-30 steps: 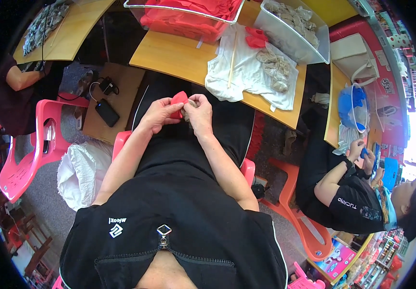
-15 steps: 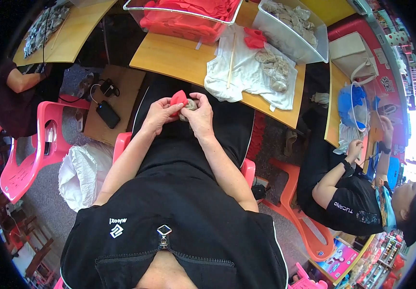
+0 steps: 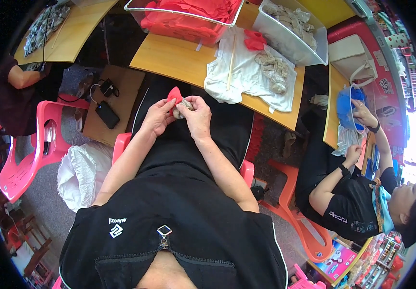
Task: Assembling a leather product by stuffing and shaping red material using a stick.
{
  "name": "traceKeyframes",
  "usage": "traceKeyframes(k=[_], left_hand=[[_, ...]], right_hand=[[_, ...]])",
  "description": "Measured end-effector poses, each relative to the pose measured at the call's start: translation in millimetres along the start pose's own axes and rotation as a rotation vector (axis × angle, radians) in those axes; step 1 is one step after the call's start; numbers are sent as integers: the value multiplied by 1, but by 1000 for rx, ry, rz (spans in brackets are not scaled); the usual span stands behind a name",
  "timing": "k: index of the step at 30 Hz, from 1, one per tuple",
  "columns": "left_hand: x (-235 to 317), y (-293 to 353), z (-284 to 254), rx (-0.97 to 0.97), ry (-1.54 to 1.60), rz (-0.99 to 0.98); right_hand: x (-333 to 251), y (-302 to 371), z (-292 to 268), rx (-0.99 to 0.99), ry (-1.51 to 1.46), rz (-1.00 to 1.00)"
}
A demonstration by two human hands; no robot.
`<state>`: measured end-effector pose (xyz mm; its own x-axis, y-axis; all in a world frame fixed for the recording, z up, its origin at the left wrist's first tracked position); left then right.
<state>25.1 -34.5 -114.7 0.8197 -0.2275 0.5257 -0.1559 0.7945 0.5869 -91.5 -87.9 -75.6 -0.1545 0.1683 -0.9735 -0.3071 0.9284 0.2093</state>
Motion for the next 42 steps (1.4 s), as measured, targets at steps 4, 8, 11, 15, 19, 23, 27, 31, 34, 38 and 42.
traceKeyframes(k=[4, 8, 11, 15, 19, 23, 27, 31, 34, 38, 42], left_hand=[[-2, -3, -4, 26, 136, 14], [-1, -3, -3, 12, 190, 28], [2, -2, -3, 5, 120, 27], [-3, 6, 5, -19, -54, -19], [-5, 3, 5, -54, -102, -55], [6, 8, 9, -48, -153, -42], [17, 6, 3, -64, -93, -67], [12, 8, 13, -283, 242, -327], [8, 19, 25, -345, 450, -504], [3, 27, 33, -379, 388, -525], [26, 42, 50, -440, -69, -370]], right_hand=[[-25, 8, -3, 102, 410, -157], [-32, 12, -2, 115, 431, -234], [-32, 13, 4, 70, 455, -353], [-13, 6, 9, 24, 603, -351], [9, -7, 1, -7, 571, -252], [5, 2, -7, -195, -97, 201], [-21, 8, -13, -349, -352, 232], [-52, 17, -24, -492, -232, 78], [-88, 26, -30, -316, 594, -425], [-90, 31, -15, -306, 576, -696], [-43, 13, -29, -264, 90, -150]])
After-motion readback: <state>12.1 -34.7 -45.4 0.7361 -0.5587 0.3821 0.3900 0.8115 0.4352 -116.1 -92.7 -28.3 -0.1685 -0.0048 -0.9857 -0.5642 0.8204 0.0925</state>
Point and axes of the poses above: each hand's wrist, its own y-axis away from the middle knuckle, its own z-axis out of the palm, x = y × z, the point moved 7 cm from there along -y, towards the middle knuckle, and after that the axes turned 11 degrees about y, right-handed, at the moved point
